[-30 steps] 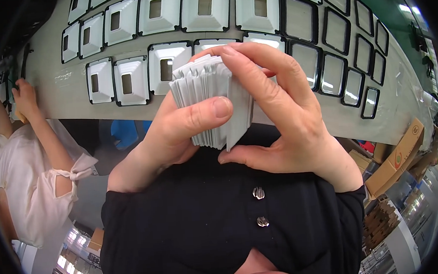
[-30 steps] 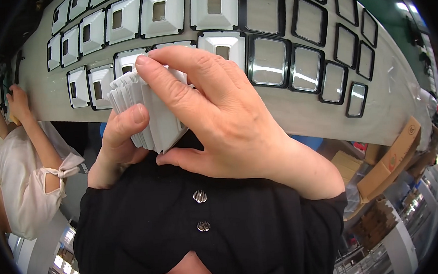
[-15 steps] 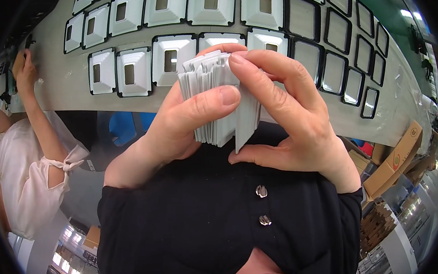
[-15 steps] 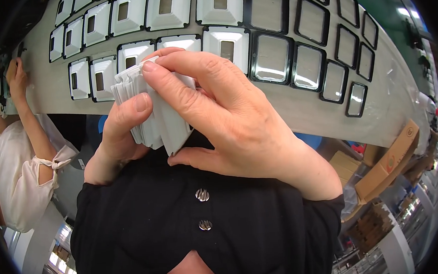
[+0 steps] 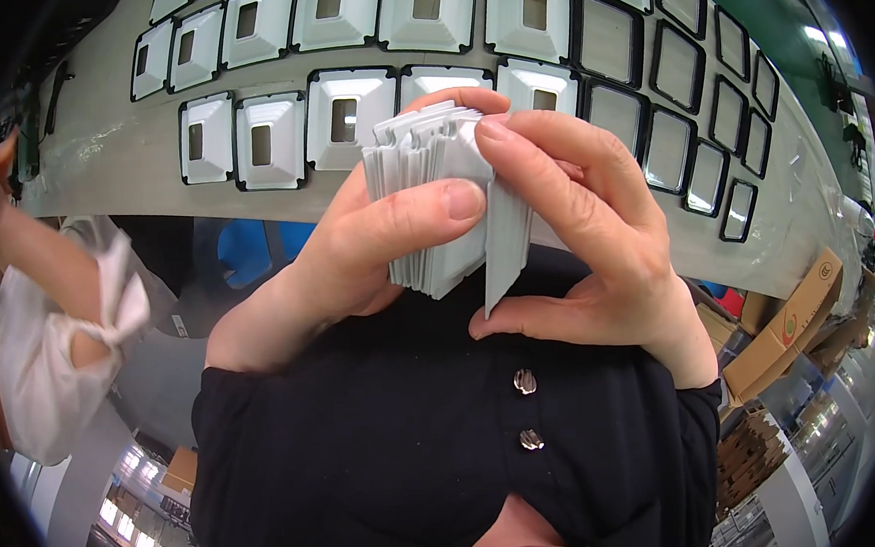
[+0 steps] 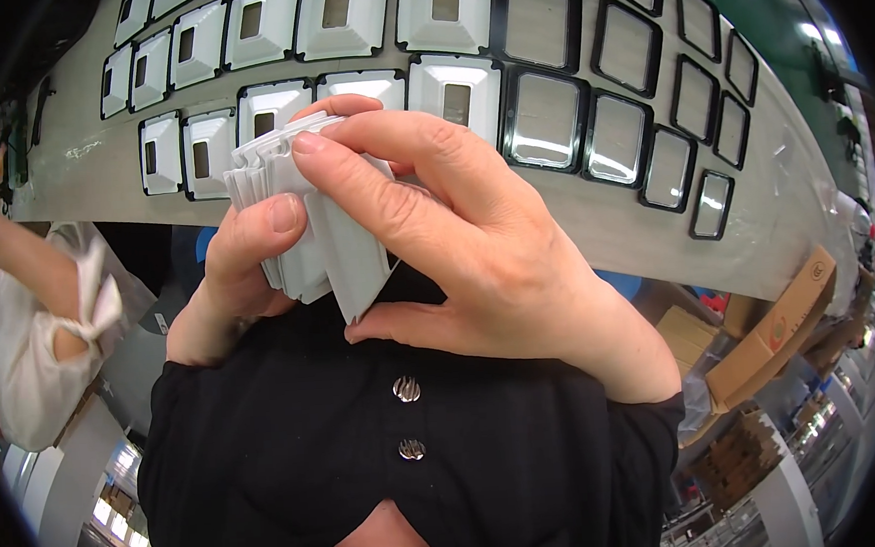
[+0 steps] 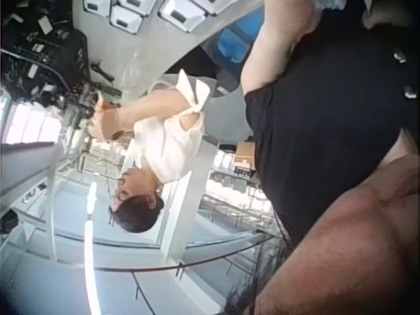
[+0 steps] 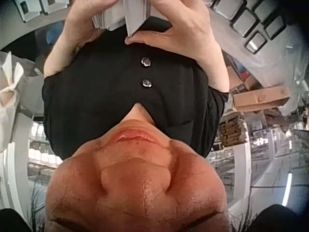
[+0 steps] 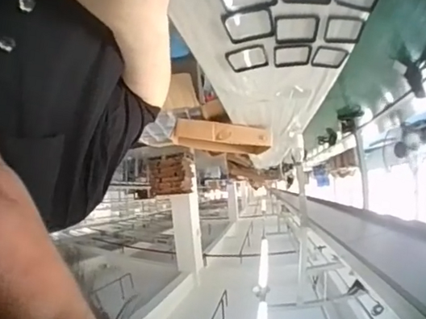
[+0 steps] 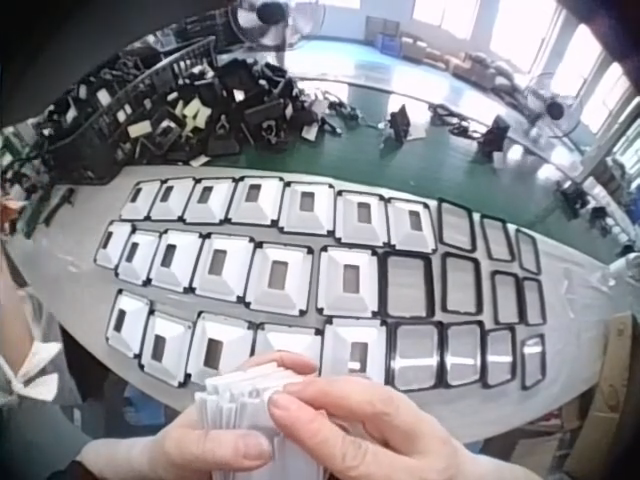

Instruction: Assembling lighting fixture components by placing glass panels into frames and stacking plastic housings.

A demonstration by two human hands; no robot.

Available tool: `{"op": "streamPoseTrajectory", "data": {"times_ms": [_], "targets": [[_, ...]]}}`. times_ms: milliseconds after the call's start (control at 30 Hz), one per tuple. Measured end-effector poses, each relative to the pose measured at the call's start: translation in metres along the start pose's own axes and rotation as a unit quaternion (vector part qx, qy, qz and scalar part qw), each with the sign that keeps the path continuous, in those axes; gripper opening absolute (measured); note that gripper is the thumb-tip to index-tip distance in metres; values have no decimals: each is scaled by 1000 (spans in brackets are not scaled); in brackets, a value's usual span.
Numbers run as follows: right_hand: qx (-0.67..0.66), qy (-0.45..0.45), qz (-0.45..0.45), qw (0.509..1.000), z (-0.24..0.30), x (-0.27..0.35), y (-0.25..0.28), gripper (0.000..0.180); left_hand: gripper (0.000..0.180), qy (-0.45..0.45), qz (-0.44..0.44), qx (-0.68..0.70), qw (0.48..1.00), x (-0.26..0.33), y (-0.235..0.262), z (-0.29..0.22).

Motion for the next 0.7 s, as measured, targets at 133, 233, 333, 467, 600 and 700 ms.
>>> {"op": "streamPoseTrajectory", "data": {"times_ms": [133, 233, 333, 467, 600, 700], "targets": [[0, 6, -6, 1000, 0, 1, 0, 92, 64, 0, -16, -8, 1000, 1, 0, 0], [-6, -1, -4, 1000, 0, 2, -1, 91, 64, 1, -14, 2, 1000, 0, 1, 1], [-7, -11, 2, 1000, 2, 0, 1, 89, 64, -8, -7, -17, 1000, 1, 2, 0], [-9, -21, 5, 1000, 3, 1, 1, 88, 64, 2, -13, -4, 1000, 1, 1, 1], [-6, -16, 7, 1000, 4, 2, 1, 88, 66, -6, -7, -6, 1000, 1, -1, 1], [-4, -11, 6, 1000, 5, 2, 1, 88, 66, -21, -11, -28, 999, 4, -3, 1]]}}
Point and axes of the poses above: each hand's wrist, its own x-axis away from the middle knuckle, its own y-axis out of the back of the hand, z = x × y, the point moved 5 cm from there along -x, towards the middle knuckle, and after that the axes turned 15 degrees about y, right-handed, at the moved point
